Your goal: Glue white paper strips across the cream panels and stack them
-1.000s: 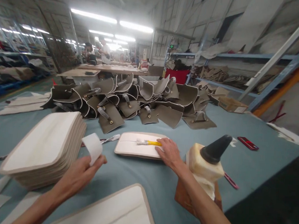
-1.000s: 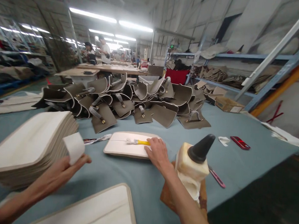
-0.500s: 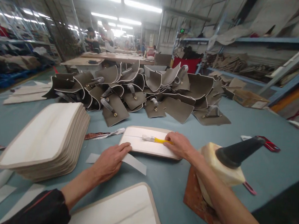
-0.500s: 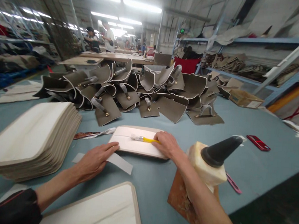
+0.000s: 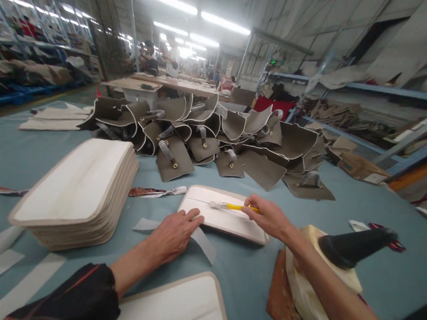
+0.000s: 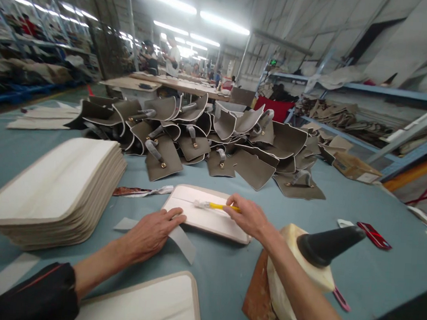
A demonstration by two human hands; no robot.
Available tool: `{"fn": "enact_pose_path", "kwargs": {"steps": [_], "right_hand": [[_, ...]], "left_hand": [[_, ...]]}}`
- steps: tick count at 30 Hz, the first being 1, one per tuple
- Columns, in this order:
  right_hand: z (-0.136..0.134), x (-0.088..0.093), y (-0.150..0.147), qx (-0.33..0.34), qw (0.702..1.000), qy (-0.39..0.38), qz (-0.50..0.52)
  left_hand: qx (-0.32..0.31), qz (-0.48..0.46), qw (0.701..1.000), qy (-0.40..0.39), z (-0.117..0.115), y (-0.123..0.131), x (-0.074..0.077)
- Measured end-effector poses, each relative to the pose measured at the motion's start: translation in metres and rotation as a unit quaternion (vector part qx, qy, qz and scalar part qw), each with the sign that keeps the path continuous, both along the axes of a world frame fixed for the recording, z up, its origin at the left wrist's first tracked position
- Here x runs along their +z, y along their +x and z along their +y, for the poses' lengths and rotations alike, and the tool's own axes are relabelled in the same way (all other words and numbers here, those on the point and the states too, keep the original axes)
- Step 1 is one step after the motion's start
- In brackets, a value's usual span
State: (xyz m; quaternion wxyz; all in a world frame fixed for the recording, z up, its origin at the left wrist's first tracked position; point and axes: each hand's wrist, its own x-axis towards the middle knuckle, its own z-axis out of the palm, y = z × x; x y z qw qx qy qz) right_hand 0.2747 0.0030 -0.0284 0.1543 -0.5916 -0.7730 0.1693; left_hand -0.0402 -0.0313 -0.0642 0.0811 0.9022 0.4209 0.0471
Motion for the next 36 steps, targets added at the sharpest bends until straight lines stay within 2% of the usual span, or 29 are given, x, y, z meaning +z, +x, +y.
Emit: {"fn": "enact_pose_path", "kwargs": {"steps": [3,6,10,13,16,23,29,36], "right_hand": [[0.000,0.005,-0.020,-0.054,0.985,-0.001,0.167],[-0.003,0.007,-0.047,-0.077,0.964,-0.005,0.256],[-0.004,0.007,-0.076,-0.059,0.972,0.057,0.219],[0.001,0.007,-0.092,-0.107,0.957,0.091,0.253],[0.011,0.003,-0.110,-0.153,0.931,0.092,0.317],[0.027,-0.019,-0.151,-0.144,0.938,0.076,0.307],[0.033,-0.026,-0.149,-0.147,0.953,0.077,0.252],[0.027,-0.008,-0.105,-0.141,0.972,0.074,0.174]], "left_hand": [[0.005,-0.003,1.000,-0.005,-0.002,0.005,-0.003],[0.011,-0.004,1.000,-0.012,-0.004,0.007,-0.002],[0.022,0.003,0.999,-0.025,-0.006,0.009,0.002],[0.029,0.011,0.999,-0.034,-0.007,0.010,0.007],[0.033,0.015,0.999,-0.040,-0.007,0.012,0.012],[0.045,0.020,0.998,-0.043,-0.009,0.017,0.018],[0.055,0.028,0.997,-0.047,-0.010,0.021,0.016],[0.065,0.039,0.996,-0.053,-0.010,0.026,0.017]]}}
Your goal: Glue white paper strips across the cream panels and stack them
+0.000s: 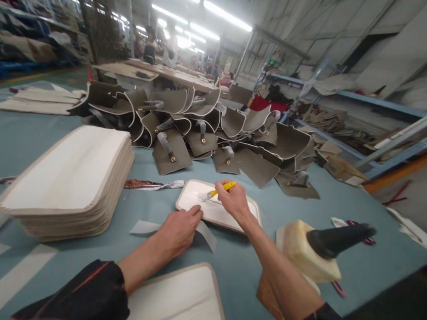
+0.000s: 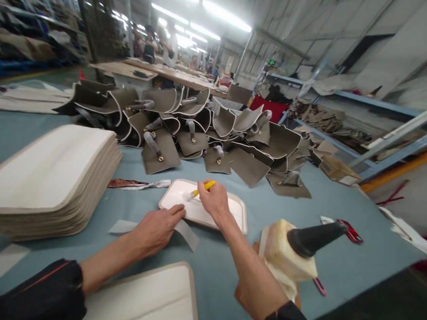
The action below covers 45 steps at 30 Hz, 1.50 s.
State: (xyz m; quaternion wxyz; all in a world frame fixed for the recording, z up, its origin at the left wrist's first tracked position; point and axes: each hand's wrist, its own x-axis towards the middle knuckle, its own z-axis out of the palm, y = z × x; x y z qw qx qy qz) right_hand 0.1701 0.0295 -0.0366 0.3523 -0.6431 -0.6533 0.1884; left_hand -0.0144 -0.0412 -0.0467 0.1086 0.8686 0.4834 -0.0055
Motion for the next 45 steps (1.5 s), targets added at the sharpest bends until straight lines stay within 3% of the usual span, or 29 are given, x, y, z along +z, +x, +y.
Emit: {"fn": "enact_pose_path", "kwargs": {"steps": [13,21,26,32,39,45], "right_hand": [[-0.035,0.027,0.105,-0.090,0.983,-0.050,-0.155],[-0.053,0.041,0.132,-0.142,0.946,-0.081,-0.280],[-0.056,0.044,0.117,-0.146,0.927,-0.091,-0.333],[-0.049,0.037,0.074,-0.118,0.926,-0.090,-0.348],[-0.031,0.031,0.022,-0.074,0.954,-0.052,-0.287],[-0.009,0.018,-0.027,-0.030,0.986,-0.015,-0.165]], "left_hand": [[-0.015,0.014,1.000,0.023,0.008,0.000,-0.012],[-0.013,0.024,0.999,0.021,0.008,0.001,-0.009],[-0.015,0.013,1.000,0.021,0.007,0.000,-0.010],[-0.007,-0.003,1.000,0.013,0.003,0.000,-0.007],[-0.003,-0.022,1.000,0.003,0.001,0.000,-0.007],[-0.001,-0.017,1.000,-0.001,-0.002,0.001,-0.004]]}}
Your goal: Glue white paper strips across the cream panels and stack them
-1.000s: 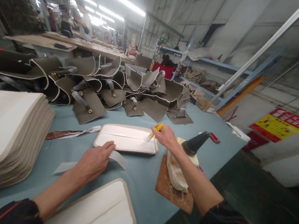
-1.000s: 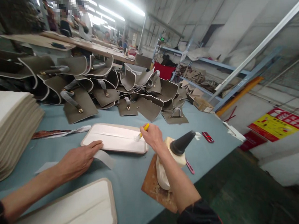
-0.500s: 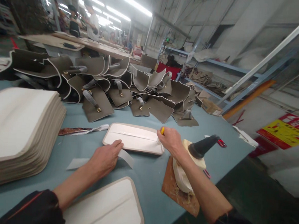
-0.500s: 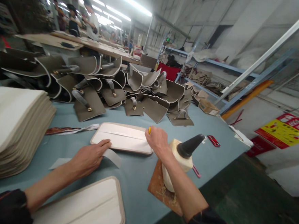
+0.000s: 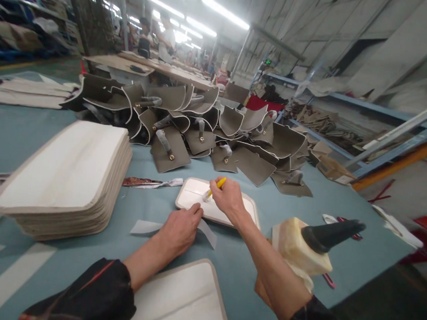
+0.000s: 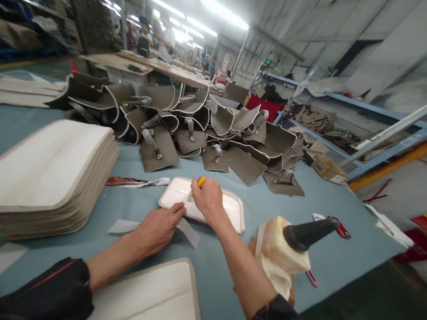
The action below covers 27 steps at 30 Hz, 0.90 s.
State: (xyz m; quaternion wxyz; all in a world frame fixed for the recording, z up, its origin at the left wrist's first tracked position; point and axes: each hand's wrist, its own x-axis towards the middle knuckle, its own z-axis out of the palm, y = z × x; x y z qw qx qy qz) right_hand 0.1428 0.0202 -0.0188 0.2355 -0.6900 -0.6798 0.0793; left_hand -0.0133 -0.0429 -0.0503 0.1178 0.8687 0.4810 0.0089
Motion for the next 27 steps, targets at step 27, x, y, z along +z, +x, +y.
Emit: {"fn": "enact_pose_path", "kwargs": {"steps": [27], "right_hand": [[-0.030,-0.007,0.089,-0.056,0.994,0.023,0.094]], "left_hand": [[0.002,0.008,1.000,0.002,0.004,0.003,-0.003]]}}
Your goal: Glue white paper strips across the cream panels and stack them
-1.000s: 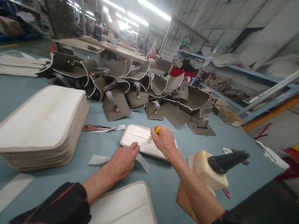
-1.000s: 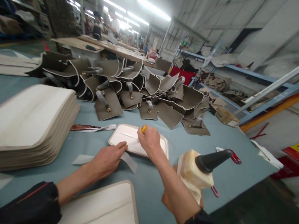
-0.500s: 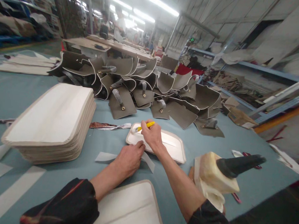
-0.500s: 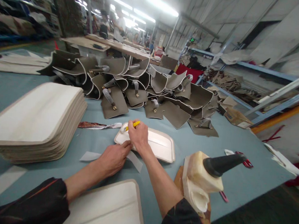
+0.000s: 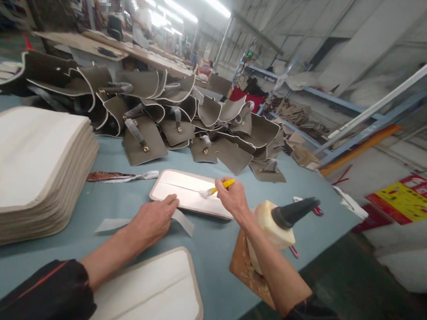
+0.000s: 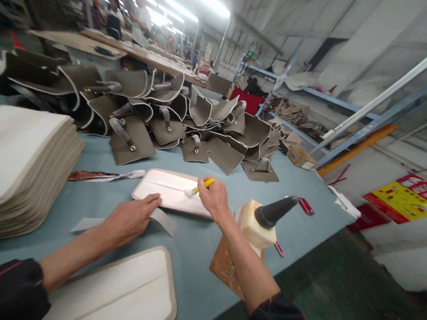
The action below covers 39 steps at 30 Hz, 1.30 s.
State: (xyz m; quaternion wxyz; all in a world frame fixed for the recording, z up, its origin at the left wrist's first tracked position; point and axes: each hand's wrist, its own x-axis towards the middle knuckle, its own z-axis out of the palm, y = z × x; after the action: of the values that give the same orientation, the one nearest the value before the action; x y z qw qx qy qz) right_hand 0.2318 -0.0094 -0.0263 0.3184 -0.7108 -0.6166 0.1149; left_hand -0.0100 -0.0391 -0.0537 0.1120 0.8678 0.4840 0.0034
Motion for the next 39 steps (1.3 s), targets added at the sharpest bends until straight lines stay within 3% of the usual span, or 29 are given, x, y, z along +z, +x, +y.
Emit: {"fn": "enact_pose_path", "kwargs": {"steps": [5,10,20,22,24,26,29,34,39], "right_hand": [[-0.013,0.004,0.041,-0.043,0.999,-0.004,-0.023],[-0.024,0.004,0.064,-0.078,0.995,-0.008,-0.058],[-0.052,0.011,0.063,-0.106,0.981,0.013,-0.160],[-0.061,0.009,0.059,-0.074,0.987,0.031,-0.143],[-0.070,0.002,0.054,0.002,0.995,0.051,-0.087],[-0.077,-0.009,0.048,0.081,0.994,0.063,-0.028],[-0.080,-0.030,0.037,0.121,0.988,0.084,-0.039],[-0.067,-0.057,0.022,0.149,0.968,0.125,-0.157],[-0.050,-0.072,0.019,0.144,0.958,0.121,-0.217]], "left_hand": [[0.001,0.011,1.000,0.012,0.002,0.000,0.000],[0.000,0.021,1.000,0.019,0.003,0.001,0.001],[0.003,-0.019,0.999,0.028,0.008,-0.002,-0.003],[0.007,-0.035,0.999,0.027,0.010,-0.004,-0.005],[0.009,-0.055,0.998,0.024,0.012,-0.006,-0.008],[0.010,-0.080,0.997,0.019,0.013,-0.009,-0.012],[0.024,-0.130,0.991,0.012,0.015,-0.014,-0.015],[0.139,-0.221,0.965,0.020,0.026,-0.029,-0.011],[0.319,-0.294,0.901,-0.021,0.041,-0.047,-0.013]]}}
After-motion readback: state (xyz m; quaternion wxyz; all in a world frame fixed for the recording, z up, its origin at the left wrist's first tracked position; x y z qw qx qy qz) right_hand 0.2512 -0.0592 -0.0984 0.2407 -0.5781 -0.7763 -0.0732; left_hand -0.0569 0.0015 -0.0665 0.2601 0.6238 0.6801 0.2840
